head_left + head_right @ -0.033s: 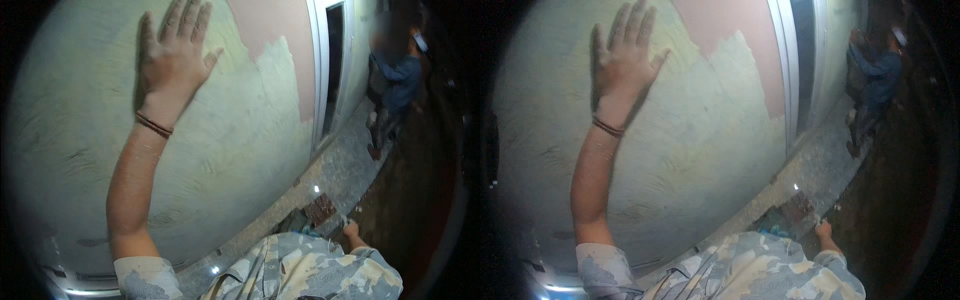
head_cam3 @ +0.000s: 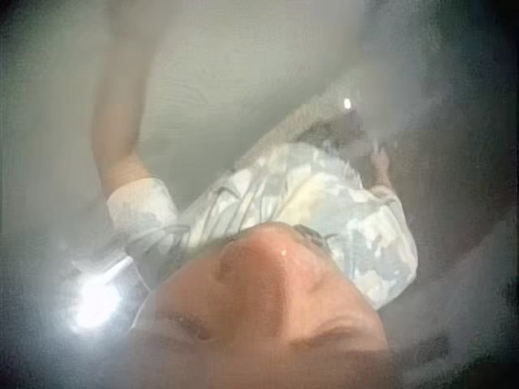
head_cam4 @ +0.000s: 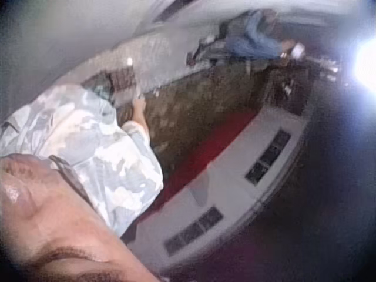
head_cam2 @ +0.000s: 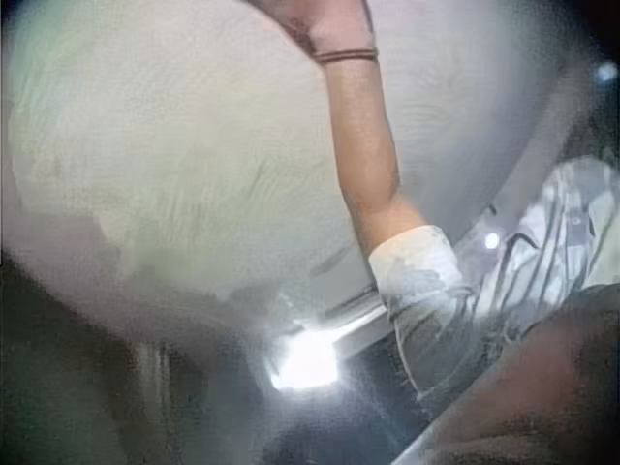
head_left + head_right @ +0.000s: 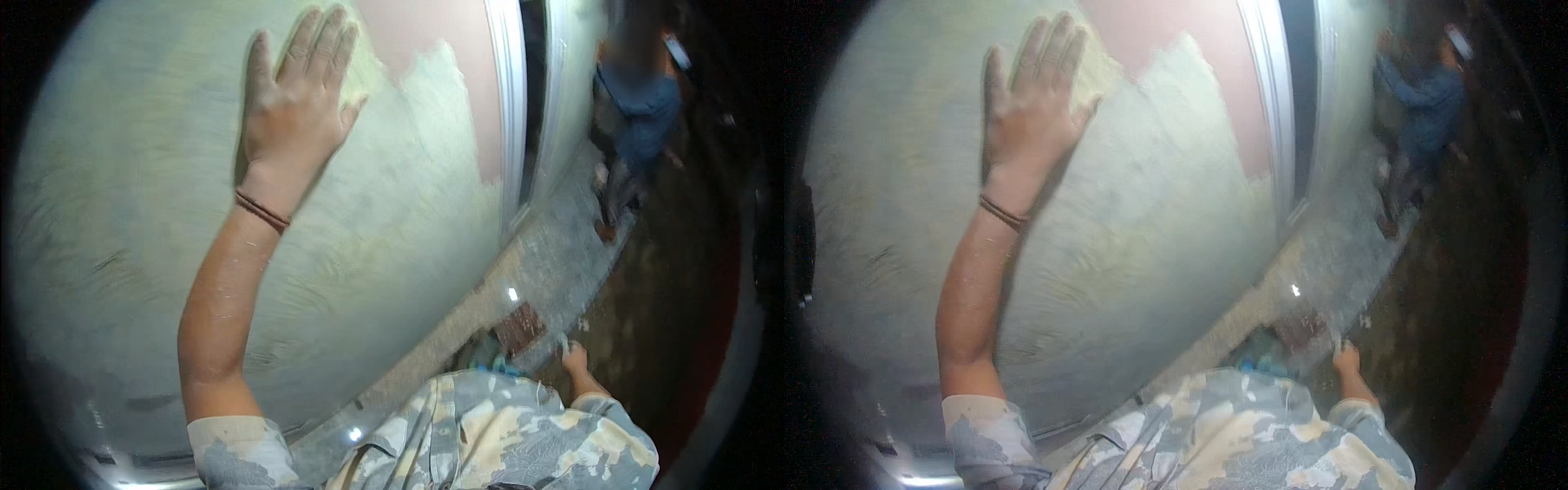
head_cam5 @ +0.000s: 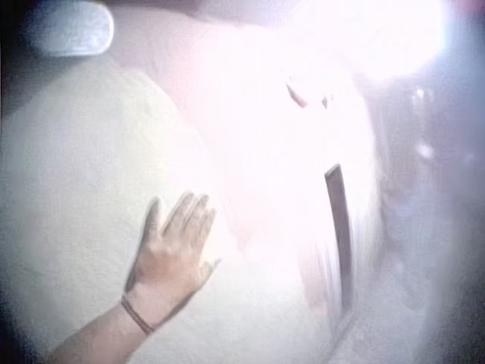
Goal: The person applies a light-colored plaster or skim coat to a pink wall using a trowel. They repeatedly spread and smooth the material across the surface, occasionally pausing to wipe the tool or adjust their position. A second person is briefly visible working nearby.
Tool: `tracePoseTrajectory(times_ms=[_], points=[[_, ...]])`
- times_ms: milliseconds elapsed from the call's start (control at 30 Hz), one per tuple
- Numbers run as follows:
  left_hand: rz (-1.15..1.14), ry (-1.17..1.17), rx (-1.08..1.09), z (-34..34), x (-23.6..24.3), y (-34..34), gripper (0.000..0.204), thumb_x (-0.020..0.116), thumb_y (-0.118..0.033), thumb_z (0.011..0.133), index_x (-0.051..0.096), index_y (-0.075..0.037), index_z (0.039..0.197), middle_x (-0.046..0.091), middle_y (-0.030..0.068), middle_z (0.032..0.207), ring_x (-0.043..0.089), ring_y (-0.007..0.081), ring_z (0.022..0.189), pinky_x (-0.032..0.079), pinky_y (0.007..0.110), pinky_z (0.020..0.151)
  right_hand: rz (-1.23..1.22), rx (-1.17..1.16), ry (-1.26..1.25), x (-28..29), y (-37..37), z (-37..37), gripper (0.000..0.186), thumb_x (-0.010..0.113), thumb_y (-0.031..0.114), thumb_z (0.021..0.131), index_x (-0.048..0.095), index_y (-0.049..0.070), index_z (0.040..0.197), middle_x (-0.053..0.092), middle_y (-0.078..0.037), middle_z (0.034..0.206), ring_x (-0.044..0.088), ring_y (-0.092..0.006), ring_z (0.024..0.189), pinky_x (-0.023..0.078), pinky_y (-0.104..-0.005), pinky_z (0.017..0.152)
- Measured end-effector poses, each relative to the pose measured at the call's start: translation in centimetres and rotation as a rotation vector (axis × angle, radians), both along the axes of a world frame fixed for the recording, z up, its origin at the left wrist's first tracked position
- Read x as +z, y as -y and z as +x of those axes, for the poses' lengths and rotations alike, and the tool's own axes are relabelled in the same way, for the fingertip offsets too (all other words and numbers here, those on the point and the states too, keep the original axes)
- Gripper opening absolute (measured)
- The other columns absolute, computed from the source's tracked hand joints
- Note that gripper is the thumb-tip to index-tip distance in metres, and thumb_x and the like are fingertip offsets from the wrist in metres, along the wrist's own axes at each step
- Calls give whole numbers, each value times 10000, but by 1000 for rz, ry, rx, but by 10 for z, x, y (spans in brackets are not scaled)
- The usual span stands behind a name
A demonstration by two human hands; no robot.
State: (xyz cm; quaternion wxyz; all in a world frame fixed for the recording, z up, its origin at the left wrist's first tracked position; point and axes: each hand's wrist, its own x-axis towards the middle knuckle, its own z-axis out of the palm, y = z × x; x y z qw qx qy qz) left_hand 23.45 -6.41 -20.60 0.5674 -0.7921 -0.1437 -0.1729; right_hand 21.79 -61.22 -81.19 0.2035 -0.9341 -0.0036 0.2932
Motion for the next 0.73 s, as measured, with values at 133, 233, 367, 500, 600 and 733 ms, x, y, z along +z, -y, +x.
tracePoseTrajectory(times_ms=[133,233,367,500,600,733], points=[[-59,-341,-113,-5,-127,-7,776,473,-652,1056,283,-291,1717,181,-47,1810,99,172,1675,66,569,1370,135,-197,114,9,2,-4,411,613,351,1033,739,109,1341,732,-211,1326,671,-426,1263,517,-473,1065],[-326,-526,-259,-18,-213,-19,631,635,-452,1010,510,-245,1593,383,12,1717,231,188,1637,141,515,1375,200,-227,128,21,-4,-22,408,644,355,1029,738,102,1335,746,-211,1286,687,-425,1230,540,-483,1026],[-959,-594,-302,-55,-270,-15,448,747,-149,903,733,-135,1351,742,95,1333,585,236,1406,261,505,1343,67,-323,-1,31,24,-83,437,677,411,1024,756,72,1288,751,-225,1266,702,-419,1205,545,-471,1005],[-1266,-242,-595,-114,-302,-27,343,652,-55,929,757,-86,1253,786,129,1056,729,295,1039,458,480,1225,-173,-337,-184,31,67,-133,474,708,453,979,769,68,1248,761,-245,1216,709,-431,1187,551,-491,1016],[-1491,-70,-321,-169,-351,-21,382,642,-77,938,732,-72,1309,767,175,1151,729,342,1063,500,449,1157,-259,-332,-249,16,88,-145,462,713,424,944,778,73,1238,761,-224,1257,710,-427,1205,546,-507,1041],[-1713,19,-48,-204,-428,3,394,616,-104,967,726,-66,1343,756,199,1270,723,356,1190,524,443,1106,-293,-280,-321,-9,85,-110,504,733,435,923,777,43,1237,751,-263,1254,709,-419,1219,545,-498,1056]])
